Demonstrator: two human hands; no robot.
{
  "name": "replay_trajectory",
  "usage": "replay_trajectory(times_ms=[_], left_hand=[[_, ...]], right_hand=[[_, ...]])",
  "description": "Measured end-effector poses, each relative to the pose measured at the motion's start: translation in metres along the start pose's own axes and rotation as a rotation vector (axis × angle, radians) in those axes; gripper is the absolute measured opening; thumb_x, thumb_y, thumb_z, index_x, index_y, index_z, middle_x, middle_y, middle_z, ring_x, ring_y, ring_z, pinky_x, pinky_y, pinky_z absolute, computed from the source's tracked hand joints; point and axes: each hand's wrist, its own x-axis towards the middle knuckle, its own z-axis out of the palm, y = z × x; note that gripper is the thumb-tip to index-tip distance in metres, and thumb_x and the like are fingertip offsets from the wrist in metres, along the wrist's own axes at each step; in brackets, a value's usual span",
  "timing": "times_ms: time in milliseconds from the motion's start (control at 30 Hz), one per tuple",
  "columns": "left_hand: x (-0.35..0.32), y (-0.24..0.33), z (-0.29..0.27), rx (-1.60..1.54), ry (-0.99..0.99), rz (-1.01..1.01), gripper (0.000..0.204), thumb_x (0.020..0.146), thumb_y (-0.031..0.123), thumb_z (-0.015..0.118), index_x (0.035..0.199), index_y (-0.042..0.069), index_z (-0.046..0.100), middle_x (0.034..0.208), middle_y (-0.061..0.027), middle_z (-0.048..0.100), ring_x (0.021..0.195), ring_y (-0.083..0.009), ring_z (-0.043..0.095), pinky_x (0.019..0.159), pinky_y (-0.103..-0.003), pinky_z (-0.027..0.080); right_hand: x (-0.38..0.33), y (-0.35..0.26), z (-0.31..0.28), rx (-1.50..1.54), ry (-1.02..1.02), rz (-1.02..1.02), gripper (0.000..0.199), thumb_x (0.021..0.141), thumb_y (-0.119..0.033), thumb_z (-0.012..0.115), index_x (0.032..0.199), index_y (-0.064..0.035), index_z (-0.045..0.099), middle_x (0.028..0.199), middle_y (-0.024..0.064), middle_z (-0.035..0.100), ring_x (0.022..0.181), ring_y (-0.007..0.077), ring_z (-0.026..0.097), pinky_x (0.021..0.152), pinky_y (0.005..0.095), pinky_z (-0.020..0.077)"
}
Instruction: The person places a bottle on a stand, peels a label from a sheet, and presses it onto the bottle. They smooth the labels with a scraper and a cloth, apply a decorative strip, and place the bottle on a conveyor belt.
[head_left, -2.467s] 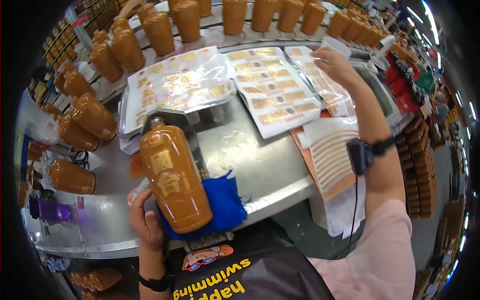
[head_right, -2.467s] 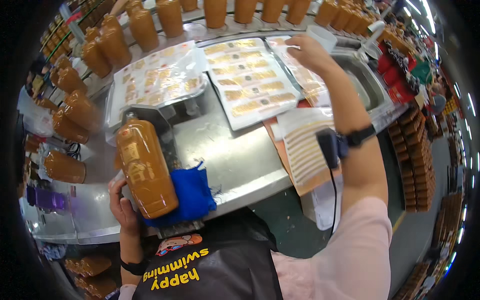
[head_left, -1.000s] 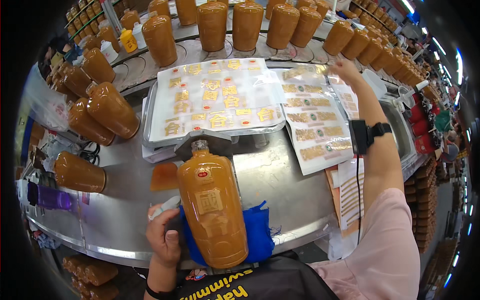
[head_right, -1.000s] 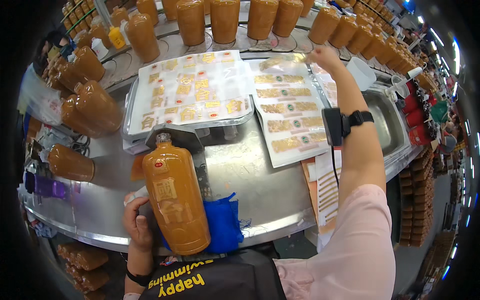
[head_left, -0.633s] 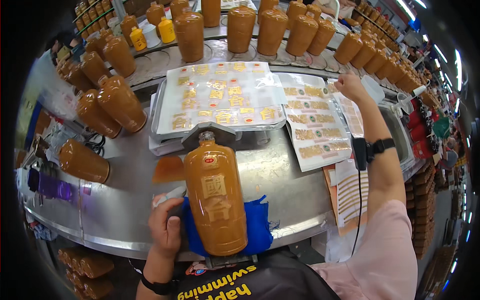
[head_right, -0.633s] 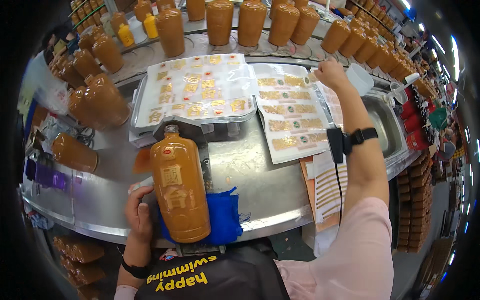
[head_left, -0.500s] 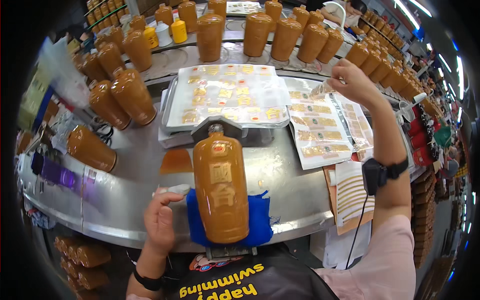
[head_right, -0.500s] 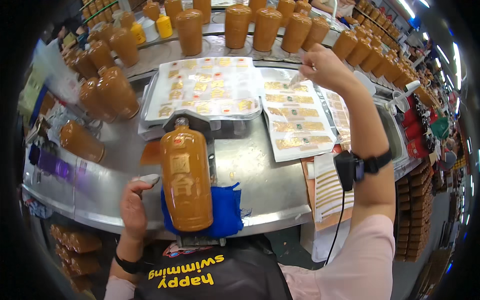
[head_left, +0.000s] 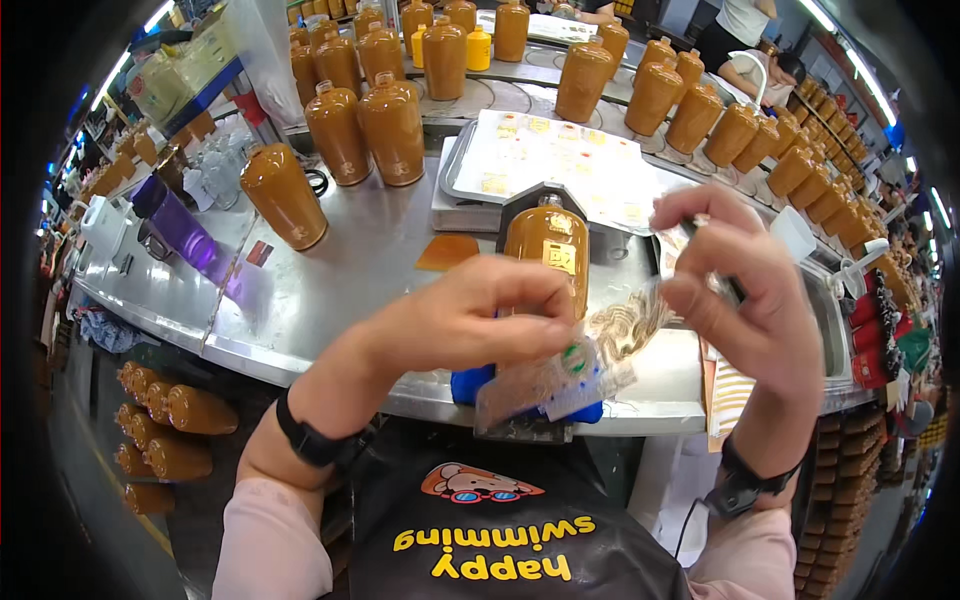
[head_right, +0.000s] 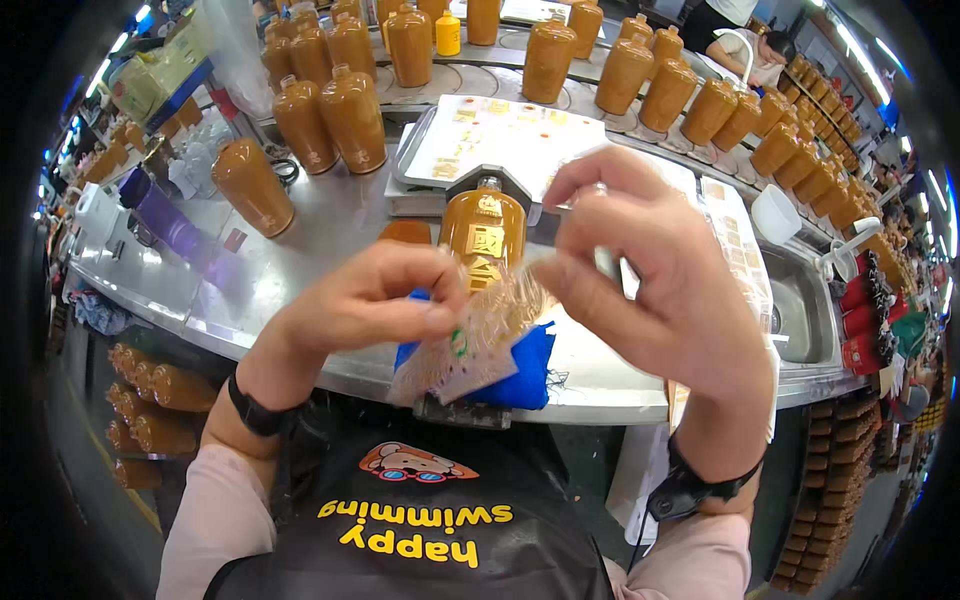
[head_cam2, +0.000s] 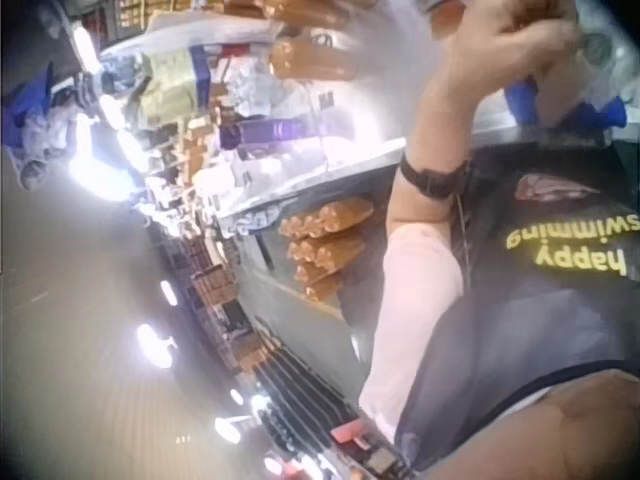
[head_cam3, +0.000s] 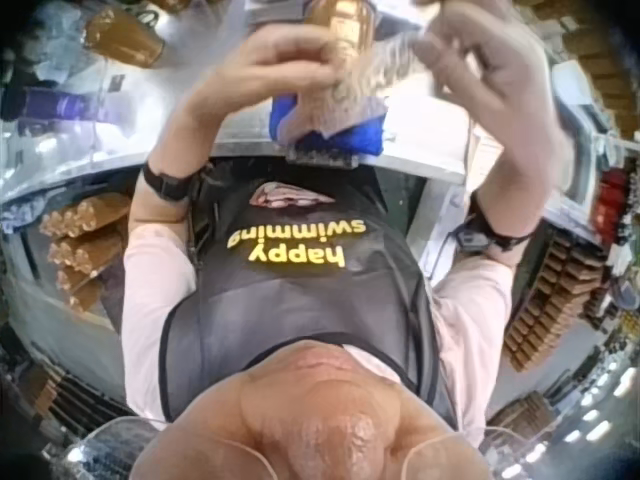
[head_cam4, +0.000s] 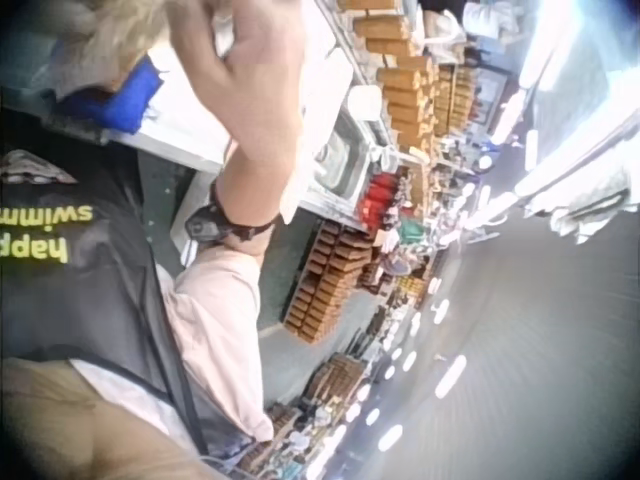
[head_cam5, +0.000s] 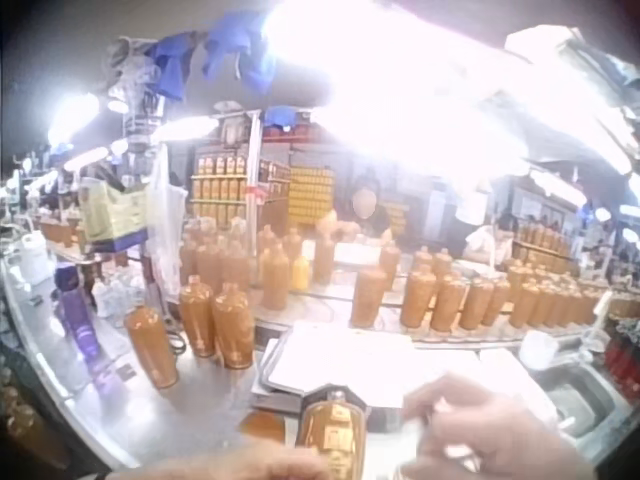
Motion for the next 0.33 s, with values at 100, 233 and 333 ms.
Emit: replay_trajectory(times_ms=[100, 233, 333], left_hand=[[-0.030, -0.022, 0.009, -0.181, 0.007, -0.100, 0.015, 0.093, 0.018, 0.059, 0.091, 0.003, 0.057, 0.081, 0.0036, 0.055, 0.077, -0.0039, 0.048, 0.067, -0.022, 0.041], [-0.037, -0.044, 0.016, -0.254, 0.251, -0.288, 0.020, 0.096, 0.023, 0.057, 0.092, 0.004, 0.056, 0.081, 0.0030, 0.054, 0.077, -0.0046, 0.048, 0.069, -0.022, 0.042], [-0.037, -0.045, 0.019, -0.228, 0.254, -0.289, 0.024, 0.095, 0.027, 0.059, 0.097, 0.004, 0.056, 0.084, 0.0020, 0.054, 0.078, -0.0063, 0.048, 0.072, -0.022, 0.041]], right_hand=[[-0.038, 0.017, 0.040, 0.159, 0.042, 0.125, 0.019, 0.082, -0.009, 0.069, 0.075, -0.0021, 0.054, 0.099, 0.0122, 0.057, 0.082, 0.0226, 0.055, 0.072, 0.0314, 0.0440], [-0.068, 0.036, 0.081, 0.268, 0.077, 0.278, 0.017, 0.084, -0.010, 0.068, 0.075, -0.0013, 0.057, 0.098, 0.0101, 0.057, 0.077, 0.0147, 0.053, 0.064, 0.0260, 0.0426], [-0.077, 0.047, 0.096, 0.312, 0.168, 0.347, 0.016, 0.084, -0.011, 0.068, 0.076, -0.0010, 0.058, 0.098, 0.0089, 0.058, 0.073, 0.0129, 0.052, 0.060, 0.0239, 0.0419]])
